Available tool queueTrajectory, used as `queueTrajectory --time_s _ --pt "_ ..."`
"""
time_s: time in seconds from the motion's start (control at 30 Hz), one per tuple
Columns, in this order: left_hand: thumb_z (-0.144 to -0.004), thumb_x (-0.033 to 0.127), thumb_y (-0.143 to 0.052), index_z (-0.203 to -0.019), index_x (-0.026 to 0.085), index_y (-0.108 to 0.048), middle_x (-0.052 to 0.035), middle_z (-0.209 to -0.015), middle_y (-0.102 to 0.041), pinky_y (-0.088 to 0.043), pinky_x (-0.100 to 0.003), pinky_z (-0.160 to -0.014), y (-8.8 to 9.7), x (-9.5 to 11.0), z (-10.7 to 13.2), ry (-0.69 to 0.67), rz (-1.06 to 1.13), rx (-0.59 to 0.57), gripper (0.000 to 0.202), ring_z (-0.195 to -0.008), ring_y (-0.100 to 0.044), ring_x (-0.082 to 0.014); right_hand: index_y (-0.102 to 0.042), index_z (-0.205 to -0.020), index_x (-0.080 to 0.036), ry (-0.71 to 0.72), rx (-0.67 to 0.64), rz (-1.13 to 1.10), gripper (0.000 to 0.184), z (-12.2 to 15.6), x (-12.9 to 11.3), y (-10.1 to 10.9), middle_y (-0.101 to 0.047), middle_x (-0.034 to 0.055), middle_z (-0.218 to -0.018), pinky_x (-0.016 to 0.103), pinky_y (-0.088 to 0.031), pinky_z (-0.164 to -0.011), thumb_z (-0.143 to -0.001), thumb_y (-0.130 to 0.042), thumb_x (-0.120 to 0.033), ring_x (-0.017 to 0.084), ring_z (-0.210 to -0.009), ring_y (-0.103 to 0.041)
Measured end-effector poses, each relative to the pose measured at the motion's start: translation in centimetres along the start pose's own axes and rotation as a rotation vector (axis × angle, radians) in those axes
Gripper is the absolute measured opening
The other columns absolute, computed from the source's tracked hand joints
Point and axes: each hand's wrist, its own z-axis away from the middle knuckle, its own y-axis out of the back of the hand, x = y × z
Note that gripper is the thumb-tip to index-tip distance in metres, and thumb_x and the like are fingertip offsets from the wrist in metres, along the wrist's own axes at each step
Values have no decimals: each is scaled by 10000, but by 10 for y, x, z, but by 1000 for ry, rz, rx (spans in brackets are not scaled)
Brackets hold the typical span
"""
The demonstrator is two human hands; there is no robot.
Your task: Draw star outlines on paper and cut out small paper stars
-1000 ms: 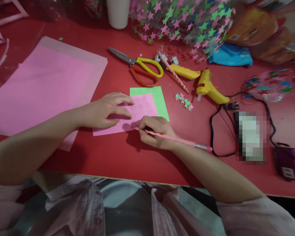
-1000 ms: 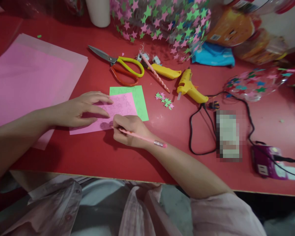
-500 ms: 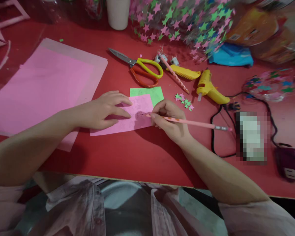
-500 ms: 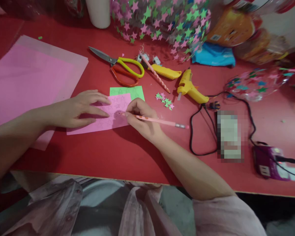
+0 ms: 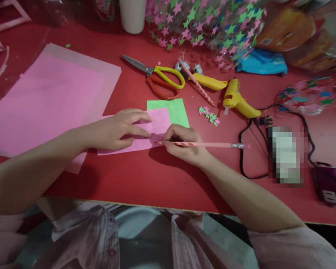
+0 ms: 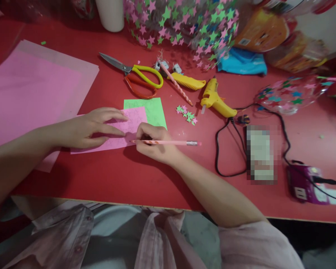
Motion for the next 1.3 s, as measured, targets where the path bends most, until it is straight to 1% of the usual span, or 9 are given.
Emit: queueTrajectory --time_s 0.27,0.5,0.63,0.73,0.9,1.0,1.1,1.3 --pt "-822 150 -486 -1156 282 -646 -65 -1394 -475 -307 -472 -1101 0 -1 0 21 17 4 393 -1304 -394 -261 -453 -612 -182 -12 -24 39 138 -1 -3 -1 -466 -50 -566 217 -277 -488 -681 -510 -77 65 -516 -381" --pt "-823 155 -492 -1178 298 -634 -57 -1388 -480 -311 -469 -1100 0 0 -1 28 18 7 408 -1295 -400 -258 -430 -645 -193 -21 51 104 149 -3 -2 -2 -422 -62 -551 230 -256 -498 -706 -522 -93 69 -510 -345" --pt "-823 145 -487 -1172 279 -641 -68 -1395 -472 -309 -464 -1104 0 0 -1 25 7 -1 404 -1306 -389 -262 -424 -642 -195 -14 107 120 153 -3 -1 -3 -415 -59 -548 233 -252 -497 -718 -521 -104 74 -508 -346" --pt "-820 137 -486 -1163 272 -645 -70 -1396 -470 -309 -463 -1104 0 0 -1 20 7 0 401 -1314 -382 -261 -421 -642 -196 -13 126 125 154 -3 -1 -4 -424 -54 -558 234 -256 -502 -717 -516 -100 78 -516 -354" --pt "-816 133 -489 -1171 280 -637 -64 -1396 -473 -307 -471 -1104 0 0 -1 26 8 -3 411 -1308 -389 -257 -423 -647 -195 -3 121 136 149 -3 0 -4 -434 -53 -561 235 -257 -500 -713 -518 -100 75 -514 -356" --pt "-812 136 -498 -1176 285 -633 -60 -1398 -475 -309 -473 -1103 0 0 -1 28 19 1 415 -1305 -392 -258 -400 -632 -198 19 123 146 176 -3 1 -3 -404 -60 -547 234 -248 -495 -700 -520 -88 71 -507 -339" --pt "-812 143 -502 -1176 291 -633 -58 -1398 -476 -310 -476 -1103 -1 -1 -1 28 30 9 414 -1305 -393 -258 -371 -619 -202 38 95 140 207 -4 2 -2 -376 -67 -531 233 -239 -488 -691 -527 -87 68 -496 -324" --pt "-814 159 -507 -1171 309 -635 -50 -1387 -485 -305 -479 -1102 0 0 -2 31 48 13 407 -1292 -402 -254 -362 -601 -202 43 51 124 194 -4 2 1 -385 -58 -537 222 -242 -471 -667 -508 -92 66 -497 -322"
